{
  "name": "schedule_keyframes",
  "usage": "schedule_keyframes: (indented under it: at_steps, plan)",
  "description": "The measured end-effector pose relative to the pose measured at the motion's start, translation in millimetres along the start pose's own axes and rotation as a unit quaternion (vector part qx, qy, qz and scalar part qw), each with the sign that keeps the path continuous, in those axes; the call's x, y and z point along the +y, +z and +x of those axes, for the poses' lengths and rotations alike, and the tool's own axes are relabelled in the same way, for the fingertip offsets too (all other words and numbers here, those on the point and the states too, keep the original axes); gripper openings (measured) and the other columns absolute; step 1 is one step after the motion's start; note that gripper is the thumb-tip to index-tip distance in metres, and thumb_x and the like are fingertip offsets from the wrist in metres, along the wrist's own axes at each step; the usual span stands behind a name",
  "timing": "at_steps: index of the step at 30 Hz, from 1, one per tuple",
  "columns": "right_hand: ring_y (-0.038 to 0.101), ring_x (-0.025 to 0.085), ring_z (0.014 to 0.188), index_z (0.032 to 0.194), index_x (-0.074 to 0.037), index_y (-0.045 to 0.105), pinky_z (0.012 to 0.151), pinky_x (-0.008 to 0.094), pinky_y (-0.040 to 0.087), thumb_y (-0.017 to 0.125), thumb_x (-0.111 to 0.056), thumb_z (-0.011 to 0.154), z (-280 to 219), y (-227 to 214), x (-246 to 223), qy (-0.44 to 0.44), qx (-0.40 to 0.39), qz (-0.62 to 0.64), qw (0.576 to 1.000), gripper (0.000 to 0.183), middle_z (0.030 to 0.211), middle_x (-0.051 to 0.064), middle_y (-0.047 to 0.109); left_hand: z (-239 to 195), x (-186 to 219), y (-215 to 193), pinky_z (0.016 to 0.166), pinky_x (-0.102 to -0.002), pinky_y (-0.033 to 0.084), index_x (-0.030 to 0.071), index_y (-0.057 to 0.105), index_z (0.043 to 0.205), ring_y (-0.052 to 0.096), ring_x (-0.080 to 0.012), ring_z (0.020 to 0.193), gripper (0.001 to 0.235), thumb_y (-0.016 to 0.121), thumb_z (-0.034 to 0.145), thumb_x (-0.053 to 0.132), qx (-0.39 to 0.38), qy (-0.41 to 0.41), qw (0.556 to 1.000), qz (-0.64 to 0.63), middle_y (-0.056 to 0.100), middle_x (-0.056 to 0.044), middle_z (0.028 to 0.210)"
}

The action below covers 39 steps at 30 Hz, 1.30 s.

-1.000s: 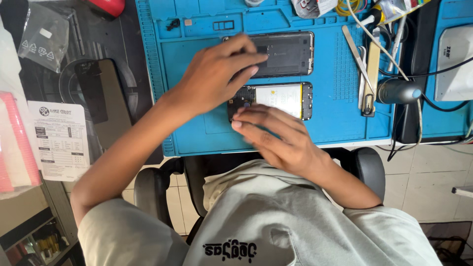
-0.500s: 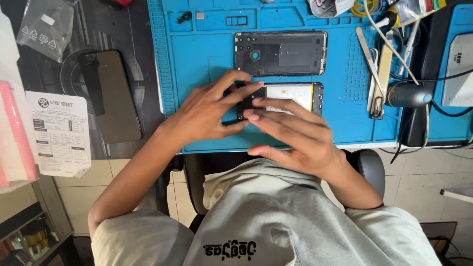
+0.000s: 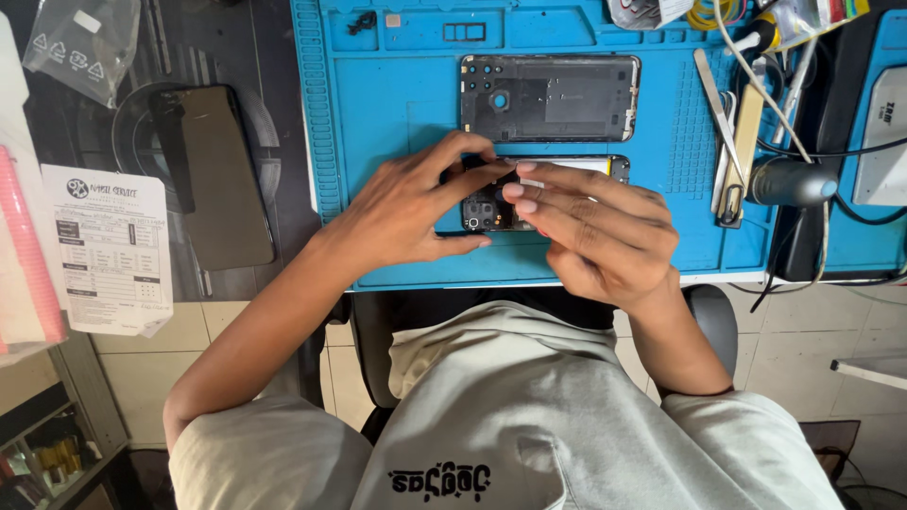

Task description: The person disassembles a smartphone on a blue workbench, using a screwdriver to remove screws and a plastic pry tool to separate the screen. They lift the motherboard and battery assembly, then reposition components within the phone chassis.

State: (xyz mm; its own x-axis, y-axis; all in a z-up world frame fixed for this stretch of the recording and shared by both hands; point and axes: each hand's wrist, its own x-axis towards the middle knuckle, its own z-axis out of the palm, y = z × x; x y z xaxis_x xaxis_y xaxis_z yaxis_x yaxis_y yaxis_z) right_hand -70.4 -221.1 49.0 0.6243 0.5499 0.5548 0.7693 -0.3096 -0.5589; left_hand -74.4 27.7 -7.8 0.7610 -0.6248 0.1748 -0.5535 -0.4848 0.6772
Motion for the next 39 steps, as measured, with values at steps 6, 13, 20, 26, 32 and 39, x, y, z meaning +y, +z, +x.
schedule_keyframes:
  at_steps: [6,13,20,26,32,39]
  plan:
    - [0.075,0.035,0.111,0.113,0.002,0.073,0.088,0.04,0.065,0.079,-0.006,0.096,-0.2,0.7,3.7,-0.006,-0.011,0.015,1.0,0.019,0.107,0.016,0.077,0.7,0.2,0.1,0.077,-0.038,0.06,0.011,0.065,0.133,0.068,-0.0248,0.103,0.064,0.088,0.08,0.038,0.002,0.002,1.0,-0.003,0.049,-0.004,0.136]
    - [0.074,0.034,0.107,0.111,0.003,0.072,0.088,0.041,0.064,0.082,-0.009,0.09,2.6,2.3,4.3,-0.008,0.004,0.026,1.0,0.025,0.105,0.016,0.077,1.4,0.0,0.3,0.076,-0.038,0.06,0.01,0.066,0.131,0.069,-0.0244,0.1,0.064,0.087,0.079,0.038,-0.004,-0.001,1.0,-0.006,0.05,-0.004,0.134]
    - [0.074,0.035,0.105,0.11,0.004,0.071,0.086,0.041,0.064,0.078,-0.005,0.086,3.7,2.6,5.8,-0.01,0.012,0.042,0.999,0.027,0.103,0.017,0.076,1.4,-0.1,-0.1,0.075,-0.038,0.06,0.01,0.066,0.13,0.069,-0.0241,0.1,0.062,0.088,0.08,0.039,-0.004,-0.004,1.0,-0.004,0.05,-0.005,0.135]
    - [0.076,0.033,0.105,0.11,0.003,0.071,0.085,0.04,0.065,0.072,0.003,0.086,1.2,5.2,7.0,0.003,0.02,0.034,0.999,0.024,0.103,0.016,0.077,1.4,-0.8,1.4,0.075,-0.037,0.06,0.011,0.066,0.13,0.068,-0.0226,0.1,0.063,0.088,0.079,0.041,-0.002,-0.005,1.0,-0.006,0.05,-0.003,0.134]
    - [0.075,0.033,0.107,0.114,0.004,0.071,0.089,0.04,0.064,0.082,-0.005,0.091,-0.3,5.0,8.6,0.001,0.022,0.04,0.999,0.027,0.107,0.016,0.077,0.7,-0.8,2.4,0.078,-0.037,0.06,0.011,0.068,0.129,0.068,-0.021,0.1,0.06,0.088,0.08,0.039,0.0,-0.004,1.0,-0.019,0.052,-0.003,0.132]
    - [0.075,0.033,0.103,0.114,0.004,0.069,0.086,0.039,0.063,0.08,-0.006,0.091,-2.6,5.3,9.8,-0.008,0.03,0.052,0.998,0.028,0.106,0.017,0.076,-0.1,0.4,2.1,0.08,-0.034,0.06,0.013,0.07,0.125,0.064,-0.02,0.109,0.054,0.088,0.082,0.039,0.018,0.02,1.0,-0.015,0.057,-0.001,0.125]
